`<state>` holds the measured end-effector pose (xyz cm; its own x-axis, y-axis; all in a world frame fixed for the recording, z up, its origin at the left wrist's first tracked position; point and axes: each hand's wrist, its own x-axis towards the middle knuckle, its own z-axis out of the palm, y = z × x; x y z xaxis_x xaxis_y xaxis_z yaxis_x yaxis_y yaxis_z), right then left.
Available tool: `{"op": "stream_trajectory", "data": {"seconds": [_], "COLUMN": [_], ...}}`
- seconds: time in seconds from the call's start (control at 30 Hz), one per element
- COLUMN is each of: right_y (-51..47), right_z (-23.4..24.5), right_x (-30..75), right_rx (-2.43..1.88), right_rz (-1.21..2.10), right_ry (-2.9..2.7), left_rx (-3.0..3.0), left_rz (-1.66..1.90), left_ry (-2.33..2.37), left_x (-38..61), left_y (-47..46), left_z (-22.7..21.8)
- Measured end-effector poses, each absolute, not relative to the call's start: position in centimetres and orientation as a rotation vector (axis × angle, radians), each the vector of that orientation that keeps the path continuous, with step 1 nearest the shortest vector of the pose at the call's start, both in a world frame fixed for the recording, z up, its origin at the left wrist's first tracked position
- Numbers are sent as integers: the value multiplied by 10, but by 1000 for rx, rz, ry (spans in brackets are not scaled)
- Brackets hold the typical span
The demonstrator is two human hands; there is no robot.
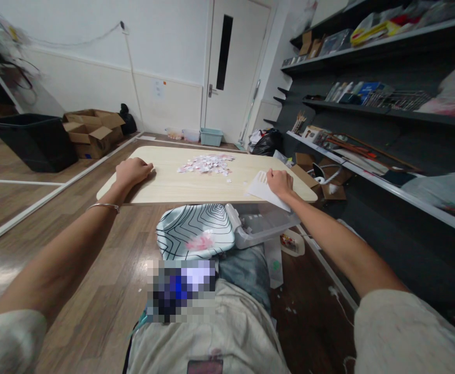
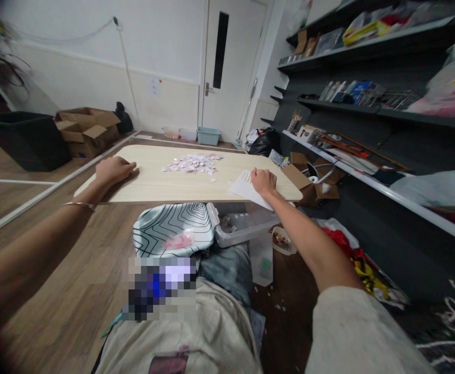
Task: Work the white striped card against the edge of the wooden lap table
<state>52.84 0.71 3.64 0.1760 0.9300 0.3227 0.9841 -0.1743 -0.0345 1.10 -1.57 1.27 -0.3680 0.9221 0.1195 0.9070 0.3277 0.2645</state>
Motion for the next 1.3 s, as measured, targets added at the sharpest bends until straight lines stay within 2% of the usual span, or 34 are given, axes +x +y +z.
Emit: {"op": "stream_trajectory", "data": {"seconds": [0.37,1.0,1.3], "right_y": [10,21,21], "right_z": [34,64,56], "right_x": [551,543,555], "right_rx": [-2253,-2197,-2116], "right_rz": [-384,-527,-545], "right_ry": [-1837,-2036,-2144], "left_rx": [1712,1752,1731], "left_rz": [558,508,548], "left_ry": [2518,2554,2541], "left_x": [9,10,5], "left_y": [-12,-12,-6], "left_z": [11,10,6]}}
